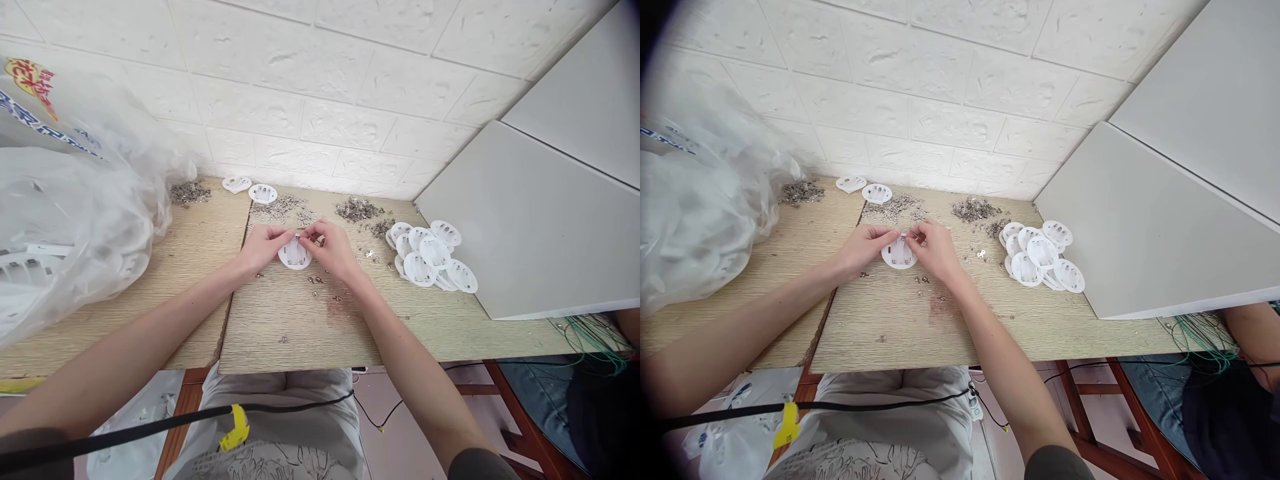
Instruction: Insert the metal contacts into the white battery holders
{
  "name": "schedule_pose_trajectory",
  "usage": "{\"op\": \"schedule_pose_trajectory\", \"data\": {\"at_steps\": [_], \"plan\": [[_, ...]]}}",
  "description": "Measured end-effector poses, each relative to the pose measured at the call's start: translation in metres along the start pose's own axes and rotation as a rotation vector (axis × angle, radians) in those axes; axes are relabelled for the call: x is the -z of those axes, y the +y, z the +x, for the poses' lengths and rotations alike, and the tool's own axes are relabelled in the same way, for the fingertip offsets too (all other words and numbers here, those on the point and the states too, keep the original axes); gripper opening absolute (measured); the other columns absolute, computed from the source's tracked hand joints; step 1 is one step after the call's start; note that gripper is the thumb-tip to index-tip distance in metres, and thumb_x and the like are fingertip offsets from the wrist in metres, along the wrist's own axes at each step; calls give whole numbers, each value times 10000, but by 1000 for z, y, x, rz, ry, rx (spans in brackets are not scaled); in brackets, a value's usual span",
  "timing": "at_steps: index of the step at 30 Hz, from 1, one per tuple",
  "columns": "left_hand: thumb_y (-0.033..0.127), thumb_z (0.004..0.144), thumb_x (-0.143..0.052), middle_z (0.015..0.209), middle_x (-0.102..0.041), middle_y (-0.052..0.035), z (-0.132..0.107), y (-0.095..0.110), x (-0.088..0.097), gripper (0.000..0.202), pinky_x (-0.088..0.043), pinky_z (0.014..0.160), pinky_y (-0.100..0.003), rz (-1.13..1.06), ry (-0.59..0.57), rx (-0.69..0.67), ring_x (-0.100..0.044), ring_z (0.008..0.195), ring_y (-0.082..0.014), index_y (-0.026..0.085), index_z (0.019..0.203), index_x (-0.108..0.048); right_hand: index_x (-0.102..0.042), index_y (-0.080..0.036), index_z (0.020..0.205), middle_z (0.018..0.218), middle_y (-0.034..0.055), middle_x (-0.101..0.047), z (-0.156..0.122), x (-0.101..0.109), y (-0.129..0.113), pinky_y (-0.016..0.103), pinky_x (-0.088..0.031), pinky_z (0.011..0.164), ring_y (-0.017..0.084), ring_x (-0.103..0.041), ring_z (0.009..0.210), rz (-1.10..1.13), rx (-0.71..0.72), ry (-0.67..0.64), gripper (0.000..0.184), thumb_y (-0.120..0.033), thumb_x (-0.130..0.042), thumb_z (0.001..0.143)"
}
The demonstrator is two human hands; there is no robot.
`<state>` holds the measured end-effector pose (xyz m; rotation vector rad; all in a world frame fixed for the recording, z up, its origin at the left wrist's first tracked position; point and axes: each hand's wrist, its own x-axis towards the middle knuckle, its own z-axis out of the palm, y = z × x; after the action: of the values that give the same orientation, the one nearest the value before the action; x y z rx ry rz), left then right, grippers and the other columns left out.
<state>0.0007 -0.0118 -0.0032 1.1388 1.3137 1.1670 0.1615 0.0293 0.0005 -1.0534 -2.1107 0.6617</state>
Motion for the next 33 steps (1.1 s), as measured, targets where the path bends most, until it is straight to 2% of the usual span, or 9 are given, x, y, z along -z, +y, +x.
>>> {"op": "schedule_pose_trajectory", "data": {"at_steps": [8, 14, 22, 26, 33], "plan": [[407, 720, -711, 650, -652, -28, -2, 5, -1, 246, -451, 580, -272, -4, -6, 26, -567, 602, -142, 164, 687, -708, -622, -181, 728, 782, 20, -652, 1, 1, -1, 304, -449, 673, 144, -567, 692, 88, -87, -14, 65, -217, -658, 769], [398, 729, -694, 599, -613, -3, 1, 1, 1, 245, -367, 516, -241, 33, 14, -23, -503, 542, -110, 161, 667, -703, -609, -186, 694, 773, 21, -637, 0, -2, -2, 312, -443, 672, 147, -554, 689, 71, -53, 31, 85, -204, -669, 751], [419, 731, -703, 601, -627, -3, 0, 3, 1, 262, -380, 531, -240, 31, 7, -31, -515, 555, -114, 167, 659, -709, -542, -191, 636, 729, 8, -588, -2, -1, -6, 301, -431, 660, 146, -532, 684, 61, -18, 49, 156, -175, -645, 752], [403, 723, -724, 659, -671, -15, -1, 5, 0, 235, -413, 567, -244, -5, -13, -10, -545, 586, -118, 170, 698, -736, -567, -184, 654, 732, 7, -601, -1, -1, -4, 299, -432, 661, 140, -534, 671, 100, -44, 43, 128, -180, -647, 753], [391, 718, -738, 856, -753, -65, -1, 3, 2, 281, -488, 688, -276, -33, -53, -25, -635, 730, -157, 181, 900, -781, -622, -174, 712, 753, 20, -652, -1, -2, -4, 290, -438, 657, 138, -550, 680, 131, -75, 24, 80, -219, -653, 770]]}}
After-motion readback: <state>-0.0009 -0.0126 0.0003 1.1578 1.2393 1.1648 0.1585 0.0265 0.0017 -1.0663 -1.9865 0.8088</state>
